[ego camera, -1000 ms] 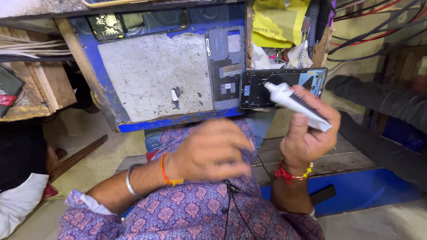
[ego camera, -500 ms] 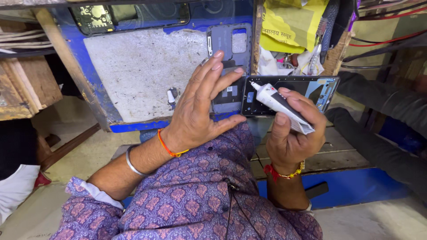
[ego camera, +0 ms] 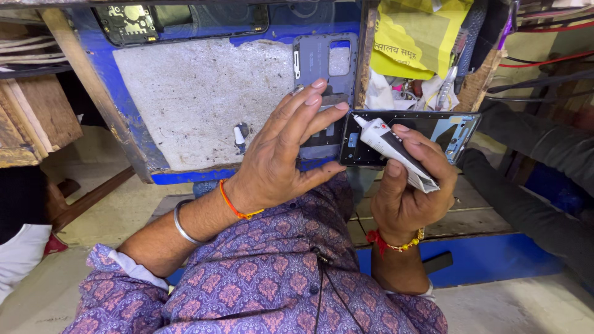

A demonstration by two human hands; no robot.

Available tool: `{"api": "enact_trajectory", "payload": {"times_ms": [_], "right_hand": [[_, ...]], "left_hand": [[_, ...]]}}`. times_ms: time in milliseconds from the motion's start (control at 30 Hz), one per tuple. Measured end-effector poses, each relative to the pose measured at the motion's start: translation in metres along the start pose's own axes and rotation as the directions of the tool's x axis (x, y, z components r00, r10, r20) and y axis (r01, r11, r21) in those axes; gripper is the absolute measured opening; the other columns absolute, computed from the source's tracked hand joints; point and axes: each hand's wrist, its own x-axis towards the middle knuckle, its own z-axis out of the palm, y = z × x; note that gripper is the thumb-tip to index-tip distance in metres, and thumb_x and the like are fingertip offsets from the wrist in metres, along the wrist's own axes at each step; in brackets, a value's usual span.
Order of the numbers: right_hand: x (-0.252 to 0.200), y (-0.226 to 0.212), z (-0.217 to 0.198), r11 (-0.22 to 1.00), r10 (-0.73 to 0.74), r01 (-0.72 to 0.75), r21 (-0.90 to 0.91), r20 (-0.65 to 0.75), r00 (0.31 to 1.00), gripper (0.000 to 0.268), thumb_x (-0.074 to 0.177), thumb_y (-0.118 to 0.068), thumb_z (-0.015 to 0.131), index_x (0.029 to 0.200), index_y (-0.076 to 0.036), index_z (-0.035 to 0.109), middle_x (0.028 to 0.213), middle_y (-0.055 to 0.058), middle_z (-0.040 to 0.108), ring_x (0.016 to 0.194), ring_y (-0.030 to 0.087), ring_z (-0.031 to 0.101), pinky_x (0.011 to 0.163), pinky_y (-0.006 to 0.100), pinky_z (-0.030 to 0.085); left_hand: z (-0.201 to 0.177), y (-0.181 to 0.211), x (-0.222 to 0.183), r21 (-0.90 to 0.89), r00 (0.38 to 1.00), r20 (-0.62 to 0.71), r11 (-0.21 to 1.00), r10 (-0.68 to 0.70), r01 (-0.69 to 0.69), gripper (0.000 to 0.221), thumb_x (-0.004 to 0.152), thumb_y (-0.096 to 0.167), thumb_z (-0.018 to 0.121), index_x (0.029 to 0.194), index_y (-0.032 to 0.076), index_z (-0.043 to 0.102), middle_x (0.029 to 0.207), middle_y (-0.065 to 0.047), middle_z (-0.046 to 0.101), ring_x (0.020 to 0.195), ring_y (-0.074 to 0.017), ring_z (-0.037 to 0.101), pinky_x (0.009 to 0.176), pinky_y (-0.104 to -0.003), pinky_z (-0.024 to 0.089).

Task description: The person applies adhesive from a tube to the inner edge of a mobile phone frame and uses a small tool to scrape or clean the surface before pressing the components together.

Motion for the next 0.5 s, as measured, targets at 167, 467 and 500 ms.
{"api": "enact_trajectory", "payload": {"times_ms": [167, 467, 500], "right_hand": [[0.0009, -0.0002, -0.0003, 1.0, 0.0, 0.0, 0.004, 0.007, 1.0, 0.029, 0.114, -0.017, 0.066, 0.13, 0.002, 0.053, 0.12, 0.023, 0.069, 0.114, 0.028, 0.073, 0.101, 0.034, 0.061], [0.0013, -0.0016, -0.0004, 1.0, 0.008, -0.008, 0.014, 0.0, 1.0, 0.028, 0.114, -0.017, 0.067, 0.129, 0.001, 0.054, 0.118, 0.023, 0.069, 0.114, 0.028, 0.073, 0.101, 0.034, 0.061], [0.0011, -0.0019, -0.0005, 1.0, 0.011, -0.011, 0.006, 0.004, 1.0, 0.027, 0.114, -0.017, 0.068, 0.129, 0.002, 0.054, 0.118, 0.023, 0.07, 0.114, 0.028, 0.073, 0.101, 0.034, 0.061]], "left_hand": [[0.0002, -0.0008, 0.0003, -0.009, 1.0, -0.002, 1.0, 0.003, -0.003, 0.109, 0.094, 0.025, 0.093, 0.16, 0.011, 0.007, 0.154, -0.009, 0.057, 0.152, -0.0321, 0.038, 0.129, -0.047, 0.033], [-0.0005, 0.0, -0.0001, -0.015, 1.0, 0.006, 1.0, -0.008, 0.008, 0.112, 0.092, 0.022, 0.095, 0.161, 0.009, 0.007, 0.154, -0.009, 0.057, 0.151, -0.0318, 0.04, 0.129, -0.047, 0.033], [-0.0005, 0.0004, -0.0003, -0.012, 1.0, 0.008, 1.0, -0.015, 0.015, 0.113, 0.092, 0.022, 0.095, 0.161, 0.009, 0.007, 0.154, -0.009, 0.057, 0.151, -0.0318, 0.04, 0.129, -0.046, 0.034]]}}
